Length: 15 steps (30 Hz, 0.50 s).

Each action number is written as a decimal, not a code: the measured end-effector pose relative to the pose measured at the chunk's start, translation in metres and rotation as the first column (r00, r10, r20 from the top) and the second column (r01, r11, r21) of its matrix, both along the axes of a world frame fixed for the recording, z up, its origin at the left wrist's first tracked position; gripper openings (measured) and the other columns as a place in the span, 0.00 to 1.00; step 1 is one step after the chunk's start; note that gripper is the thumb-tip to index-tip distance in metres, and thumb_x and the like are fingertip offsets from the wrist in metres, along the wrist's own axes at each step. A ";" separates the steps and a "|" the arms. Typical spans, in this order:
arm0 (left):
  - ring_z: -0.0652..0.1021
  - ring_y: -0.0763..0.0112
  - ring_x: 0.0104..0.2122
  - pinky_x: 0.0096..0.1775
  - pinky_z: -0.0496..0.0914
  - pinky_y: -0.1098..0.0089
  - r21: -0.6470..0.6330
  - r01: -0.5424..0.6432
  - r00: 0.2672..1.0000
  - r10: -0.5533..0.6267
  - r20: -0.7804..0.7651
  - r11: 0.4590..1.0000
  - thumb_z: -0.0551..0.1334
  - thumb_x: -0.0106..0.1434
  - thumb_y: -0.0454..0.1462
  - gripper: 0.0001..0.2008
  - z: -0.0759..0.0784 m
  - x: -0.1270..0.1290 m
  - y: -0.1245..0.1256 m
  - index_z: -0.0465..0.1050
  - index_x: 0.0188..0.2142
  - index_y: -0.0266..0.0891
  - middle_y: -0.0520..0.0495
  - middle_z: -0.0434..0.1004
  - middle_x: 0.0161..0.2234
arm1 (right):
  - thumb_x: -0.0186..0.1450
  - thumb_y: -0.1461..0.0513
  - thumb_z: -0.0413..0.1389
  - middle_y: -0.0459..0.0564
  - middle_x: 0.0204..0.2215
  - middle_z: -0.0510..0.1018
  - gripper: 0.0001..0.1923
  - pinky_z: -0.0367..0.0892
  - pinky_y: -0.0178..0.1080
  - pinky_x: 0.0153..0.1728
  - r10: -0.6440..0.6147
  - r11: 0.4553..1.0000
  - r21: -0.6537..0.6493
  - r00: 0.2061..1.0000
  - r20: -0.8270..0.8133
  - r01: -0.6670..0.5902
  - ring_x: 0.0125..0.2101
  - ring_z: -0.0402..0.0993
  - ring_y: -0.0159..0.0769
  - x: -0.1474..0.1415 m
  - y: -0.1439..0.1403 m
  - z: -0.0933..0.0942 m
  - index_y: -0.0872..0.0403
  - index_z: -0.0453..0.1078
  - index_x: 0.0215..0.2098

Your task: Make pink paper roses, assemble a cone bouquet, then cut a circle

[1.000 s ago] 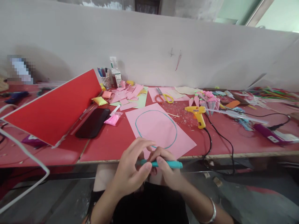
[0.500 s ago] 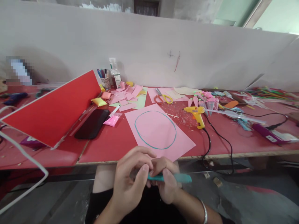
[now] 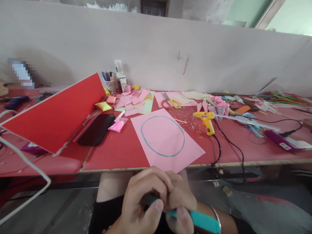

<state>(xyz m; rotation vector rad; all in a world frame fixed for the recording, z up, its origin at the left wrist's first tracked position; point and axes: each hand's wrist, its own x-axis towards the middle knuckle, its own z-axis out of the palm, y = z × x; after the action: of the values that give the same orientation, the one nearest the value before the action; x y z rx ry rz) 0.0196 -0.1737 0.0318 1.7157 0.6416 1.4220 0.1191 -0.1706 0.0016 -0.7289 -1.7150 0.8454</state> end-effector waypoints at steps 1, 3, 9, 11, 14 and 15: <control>0.67 0.77 0.19 0.21 0.63 0.74 -0.056 -0.004 1.000 0.003 -0.013 0.998 0.53 0.59 0.41 0.14 -0.001 -0.001 0.002 0.61 0.20 0.39 0.49 0.69 0.24 | 0.60 0.45 0.28 0.43 0.08 0.51 0.27 0.61 0.36 0.19 0.037 0.994 0.108 0.999 -0.038 -0.033 0.14 0.57 0.31 0.003 0.003 0.003 0.50 0.48 0.13; 0.64 0.80 0.17 0.19 0.61 0.75 -0.212 -0.028 0.998 0.016 -0.057 0.977 0.54 0.58 0.40 0.11 -0.003 -0.005 0.008 0.60 0.21 0.39 0.51 0.66 0.25 | 0.64 0.53 0.36 0.43 0.13 0.59 0.21 0.59 0.34 0.19 -0.002 0.997 0.083 1.000 -0.017 0.003 0.16 0.59 0.29 0.011 0.010 0.010 0.51 0.53 0.17; 0.59 0.80 0.14 0.15 0.54 0.78 -0.452 -0.171 0.952 0.028 -0.306 0.875 0.53 0.58 0.45 0.10 -0.012 -0.035 0.033 0.60 0.33 0.42 0.59 0.54 0.17 | 0.59 0.48 0.47 0.50 0.29 0.71 0.21 0.65 0.36 0.28 0.100 0.994 -0.087 0.921 0.376 -0.072 0.27 0.67 0.32 0.037 0.023 0.008 0.56 0.61 0.41; 0.57 0.78 0.13 0.15 0.53 0.77 -0.346 -0.385 0.882 0.231 -0.410 0.856 0.51 0.58 0.45 0.10 -0.012 -0.050 0.051 0.61 0.33 0.41 0.59 0.49 0.15 | 0.55 0.48 0.52 0.55 0.38 0.72 0.27 0.65 0.42 0.37 -0.036 0.999 0.019 0.788 0.614 0.031 0.37 0.68 0.39 0.046 0.020 0.000 0.57 0.61 0.46; 0.68 0.72 0.24 0.26 0.66 0.72 0.060 -0.602 0.681 0.551 -0.481 0.796 0.49 0.58 0.40 0.08 -0.010 -0.072 0.090 0.63 0.33 0.40 0.50 0.63 0.26 | 0.52 0.49 0.56 0.59 0.45 0.69 0.32 0.63 0.47 0.41 -0.269 0.963 0.243 0.532 0.803 0.120 0.43 0.64 0.46 0.060 0.015 -0.014 0.57 0.61 0.50; 0.70 0.68 0.31 0.33 0.68 0.68 0.195 -0.618 0.600 0.617 -0.509 0.762 0.48 0.58 0.38 0.08 -0.010 -0.079 0.104 0.64 0.34 0.40 0.46 0.64 0.31 | 0.53 0.50 0.57 0.59 0.45 0.69 0.31 0.63 0.47 0.41 -0.333 0.942 0.309 0.464 0.821 0.129 0.43 0.64 0.46 0.063 0.013 -0.018 0.56 0.61 0.50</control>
<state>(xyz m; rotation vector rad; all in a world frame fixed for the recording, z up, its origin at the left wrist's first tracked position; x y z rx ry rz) -0.0589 -0.0701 0.0220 2.0154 1.7078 1.3300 0.1826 -0.1577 -0.0162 -1.3653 -2.4591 0.0117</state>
